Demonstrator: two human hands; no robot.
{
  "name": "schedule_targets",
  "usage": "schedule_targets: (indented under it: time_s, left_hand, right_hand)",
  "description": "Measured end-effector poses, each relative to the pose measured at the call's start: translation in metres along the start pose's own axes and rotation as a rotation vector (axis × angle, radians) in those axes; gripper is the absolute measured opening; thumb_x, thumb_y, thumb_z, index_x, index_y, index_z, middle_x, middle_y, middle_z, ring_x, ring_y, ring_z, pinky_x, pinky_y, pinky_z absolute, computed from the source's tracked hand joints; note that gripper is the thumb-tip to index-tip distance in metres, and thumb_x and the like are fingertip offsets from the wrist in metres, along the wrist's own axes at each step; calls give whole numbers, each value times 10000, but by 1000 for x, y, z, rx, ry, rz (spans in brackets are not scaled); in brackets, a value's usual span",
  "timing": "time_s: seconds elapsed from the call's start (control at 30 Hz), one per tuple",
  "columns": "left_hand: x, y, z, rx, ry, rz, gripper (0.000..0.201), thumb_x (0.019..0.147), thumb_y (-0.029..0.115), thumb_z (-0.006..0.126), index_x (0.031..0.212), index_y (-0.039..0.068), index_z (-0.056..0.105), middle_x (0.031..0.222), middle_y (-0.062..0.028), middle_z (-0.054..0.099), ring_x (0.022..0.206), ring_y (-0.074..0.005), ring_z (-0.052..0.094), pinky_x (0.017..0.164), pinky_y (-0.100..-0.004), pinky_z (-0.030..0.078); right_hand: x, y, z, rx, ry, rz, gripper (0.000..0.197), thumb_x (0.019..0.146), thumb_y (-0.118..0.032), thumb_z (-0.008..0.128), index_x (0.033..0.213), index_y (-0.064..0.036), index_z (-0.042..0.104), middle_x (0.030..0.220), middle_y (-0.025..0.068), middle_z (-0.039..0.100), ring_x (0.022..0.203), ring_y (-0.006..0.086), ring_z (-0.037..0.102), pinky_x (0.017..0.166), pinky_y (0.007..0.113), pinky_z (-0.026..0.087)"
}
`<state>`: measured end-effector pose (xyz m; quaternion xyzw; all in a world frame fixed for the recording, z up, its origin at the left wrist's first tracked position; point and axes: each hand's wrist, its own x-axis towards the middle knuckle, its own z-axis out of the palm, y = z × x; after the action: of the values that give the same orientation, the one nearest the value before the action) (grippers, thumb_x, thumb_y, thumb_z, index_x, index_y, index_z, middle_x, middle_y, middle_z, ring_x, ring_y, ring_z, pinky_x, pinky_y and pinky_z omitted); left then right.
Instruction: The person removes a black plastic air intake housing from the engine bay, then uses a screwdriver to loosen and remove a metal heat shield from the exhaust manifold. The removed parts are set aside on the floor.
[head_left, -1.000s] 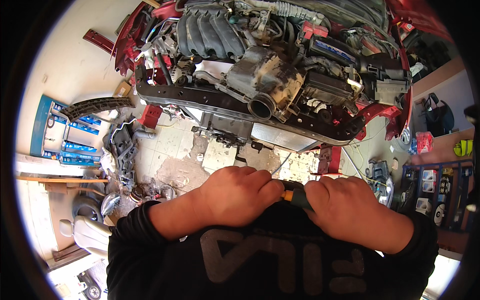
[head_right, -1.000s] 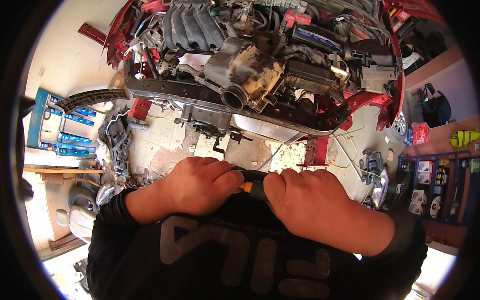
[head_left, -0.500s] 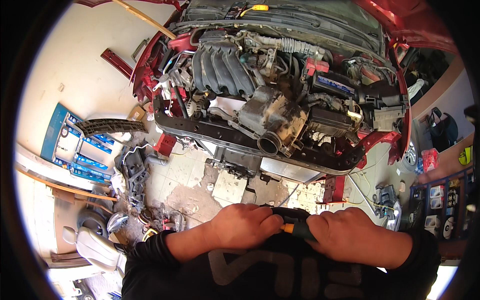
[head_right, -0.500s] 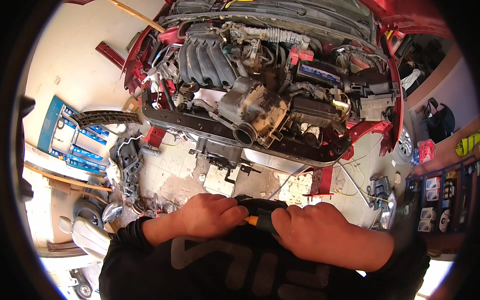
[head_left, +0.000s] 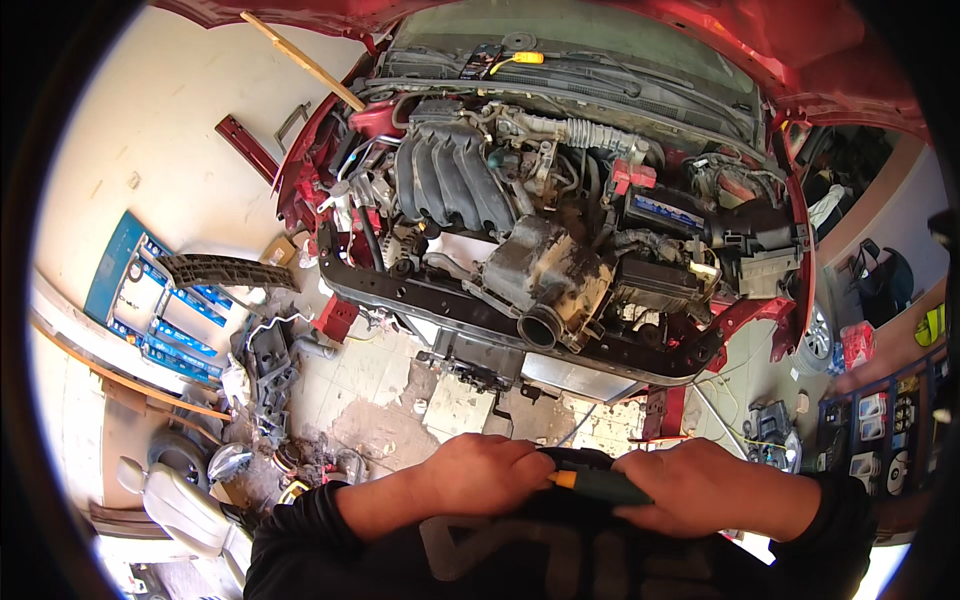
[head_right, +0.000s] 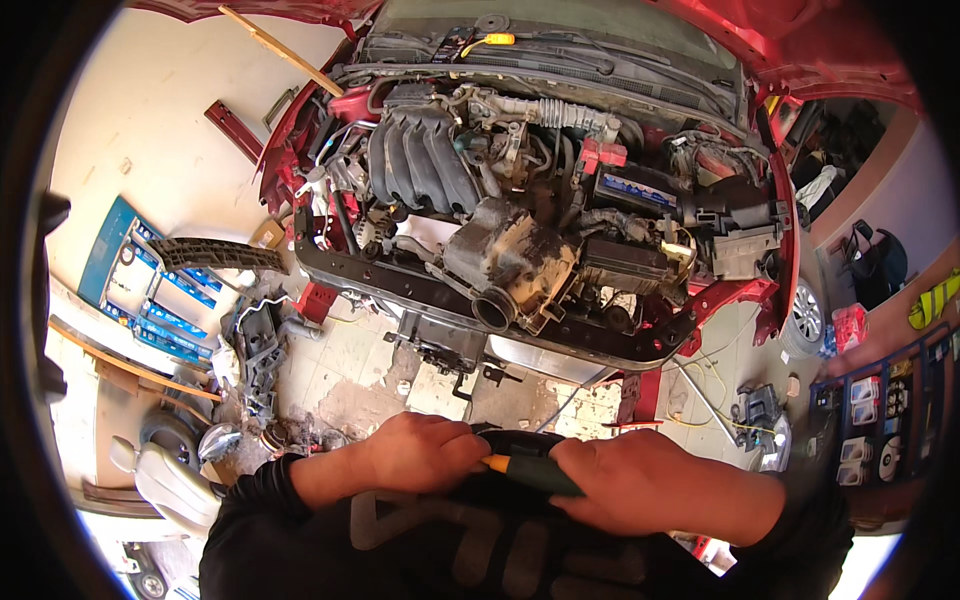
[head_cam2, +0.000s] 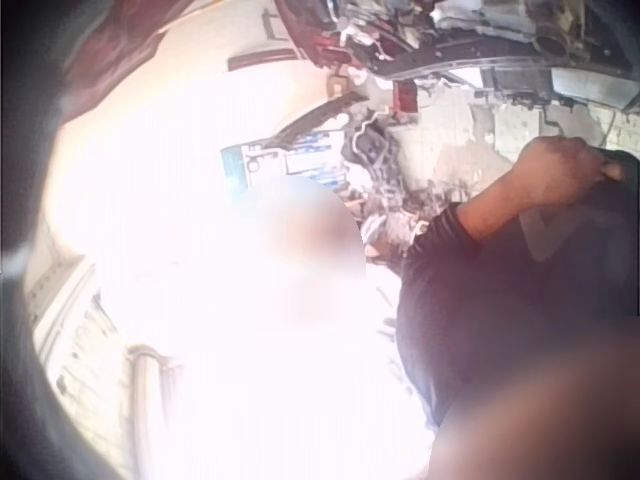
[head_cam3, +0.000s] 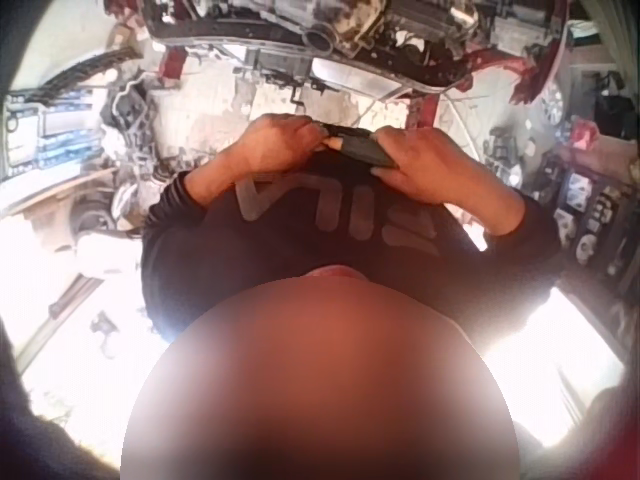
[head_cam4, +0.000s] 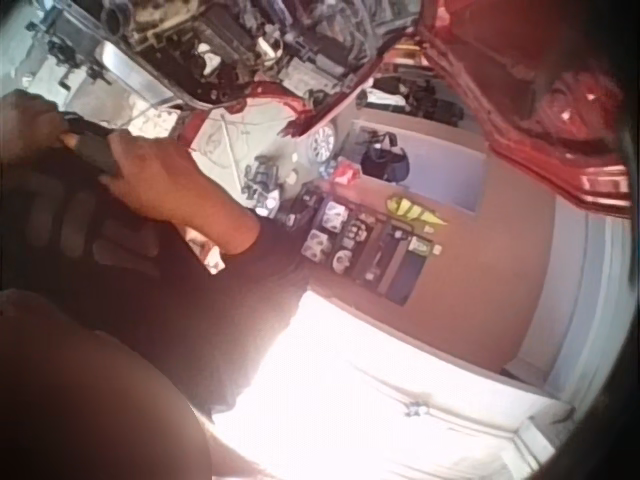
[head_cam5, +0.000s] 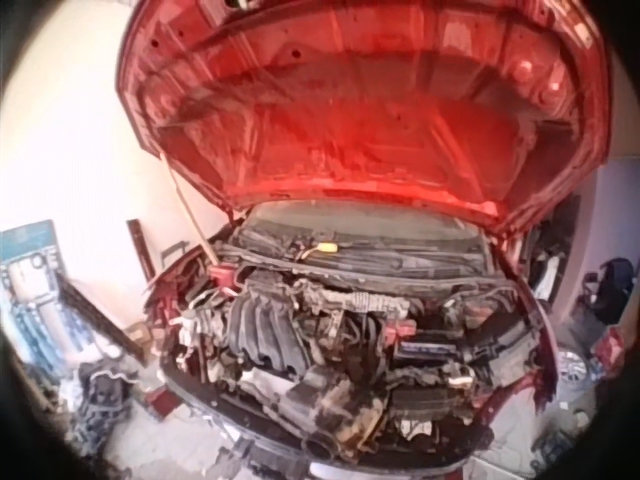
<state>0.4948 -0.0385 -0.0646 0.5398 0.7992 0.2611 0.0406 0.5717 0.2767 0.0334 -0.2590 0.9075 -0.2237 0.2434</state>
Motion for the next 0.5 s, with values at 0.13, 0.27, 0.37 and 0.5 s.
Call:
schedule_targets:
  time_s: [0.13,0.27,0.37,0.5]
  left_hand:
    - [4,-9,7,-171,-20,-109,216,1102,314,720,1183,117,687,982,-96,749,883,-397,781,769,-521,642]
    - [13,-22,1,-355,-9,-163,254,1122,282,710,1242,61,674,1051,-161,745,954,-448,763,836,-531,626]
    - [30,-21,8,-517,175,-111,306,1120,294,722,1265,30,665,1118,-205,739,973,-466,744,845,-531,613]
    - [60,-28,26,-630,206,-104,441,1140,413,695,1254,-13,682,1038,-234,748,943,-451,750,839,-506,597]
  right_hand:
    - [8,18,9,164,124,-29,479,1037,-335,843,1336,-50,599,939,196,767,803,458,774,691,534,607]
    - [22,30,24,378,395,41,540,1009,-266,898,1417,-49,619,1054,146,780,950,309,800,821,416,630]
    - [34,34,37,531,559,52,499,969,-153,946,1368,-53,663,1129,100,793,1029,164,767,870,364,619]
    - [64,35,62,708,683,43,482,983,-152,940,1369,-45,672,1156,73,792,1042,138,762,909,334,620]
